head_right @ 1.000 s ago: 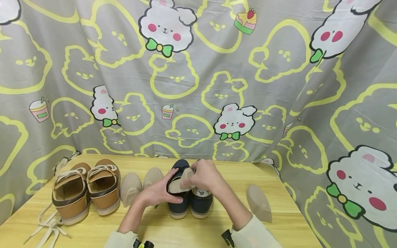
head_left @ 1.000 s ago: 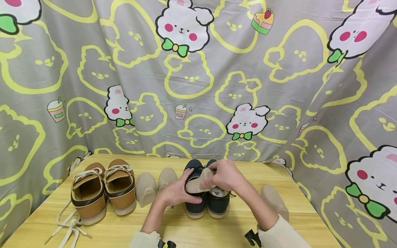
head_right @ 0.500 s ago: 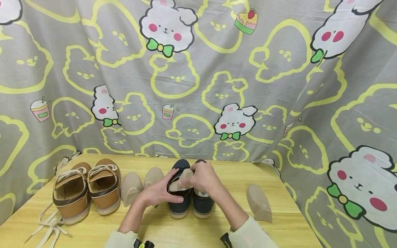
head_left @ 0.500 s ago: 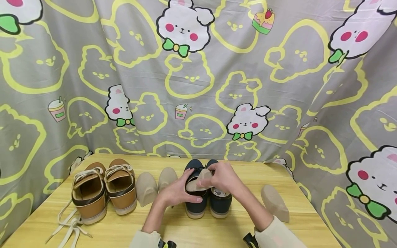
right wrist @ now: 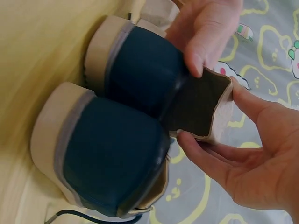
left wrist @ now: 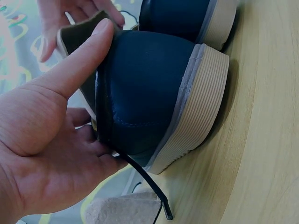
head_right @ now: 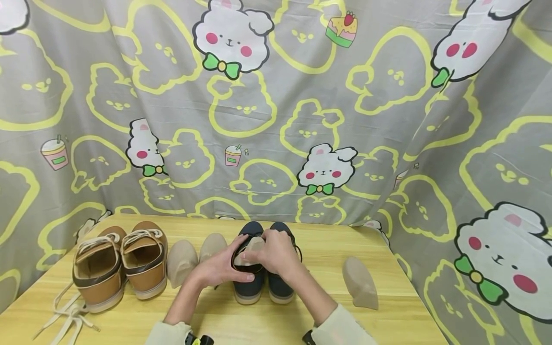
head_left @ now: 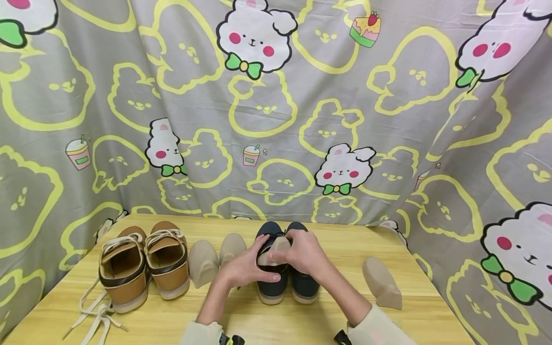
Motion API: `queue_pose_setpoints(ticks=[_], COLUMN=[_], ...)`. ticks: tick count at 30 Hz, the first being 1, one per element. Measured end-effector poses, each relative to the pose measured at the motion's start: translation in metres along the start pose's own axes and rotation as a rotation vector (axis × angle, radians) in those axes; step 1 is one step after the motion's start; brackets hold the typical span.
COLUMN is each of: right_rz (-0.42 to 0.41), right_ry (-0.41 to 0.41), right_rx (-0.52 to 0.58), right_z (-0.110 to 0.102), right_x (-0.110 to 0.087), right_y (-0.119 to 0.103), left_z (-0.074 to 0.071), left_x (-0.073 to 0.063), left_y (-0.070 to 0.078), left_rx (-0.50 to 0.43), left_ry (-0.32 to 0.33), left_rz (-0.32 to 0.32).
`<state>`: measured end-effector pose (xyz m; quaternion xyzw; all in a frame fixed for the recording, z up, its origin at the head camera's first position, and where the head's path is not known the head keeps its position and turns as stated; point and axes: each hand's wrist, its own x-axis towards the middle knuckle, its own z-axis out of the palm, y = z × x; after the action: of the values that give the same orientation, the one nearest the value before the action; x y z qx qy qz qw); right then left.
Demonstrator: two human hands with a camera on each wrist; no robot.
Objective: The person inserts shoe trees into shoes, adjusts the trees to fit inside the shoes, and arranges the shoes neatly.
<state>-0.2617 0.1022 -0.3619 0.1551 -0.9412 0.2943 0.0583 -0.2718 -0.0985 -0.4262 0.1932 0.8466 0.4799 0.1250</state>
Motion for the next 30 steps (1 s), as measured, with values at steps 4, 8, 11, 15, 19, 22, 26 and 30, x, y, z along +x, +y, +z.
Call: queue_pose_setpoints(ticks=[4, 8, 11, 15, 19, 22, 26, 30], right_rz=[0.003, 0.018, 0.034, 0.046, 0.053, 0.047, 0.034, 0.039], right_ry=[0.015, 0.023, 0.023, 0.015, 0.014, 0.018, 0.006, -0.019], right_rx=[-0.019, -0.022, -0.018, -0.002, 0.018, 0.028, 0.037, 0.024], right_z=[0.009, 0.017, 0.019, 0.022, 0.026, 0.028, 0.028, 0.025], right_x=[0.001, 0.003, 0.004, 0.005, 0.006, 0.007, 0.008, 0.009], right_y=[0.001, 0.003, 0.003, 0.004, 0.005, 0.005, 0.005, 0.006], left_z=[0.000, 0.000, 0.000, 0.000, -0.001, -0.001, -0.001, 0.000], left_x=[0.000, 0.000, 0.000, 0.000, 0.000, 0.000, 0.000, 0.001], left_y=[0.000, -0.001, -0.001, -0.001, -0.002, -0.002, -0.002, -0.002], left_rx=[0.020, 0.020, 0.003, 0.000, 0.005, -0.001, 0.001, 0.024], left_ry=[0.008, 0.010, 0.004, 0.001, 0.004, 0.004, 0.006, 0.006], left_rz=[0.007, 0.010, 0.012, 0.017, 0.017, 0.015, 0.015, 0.016])
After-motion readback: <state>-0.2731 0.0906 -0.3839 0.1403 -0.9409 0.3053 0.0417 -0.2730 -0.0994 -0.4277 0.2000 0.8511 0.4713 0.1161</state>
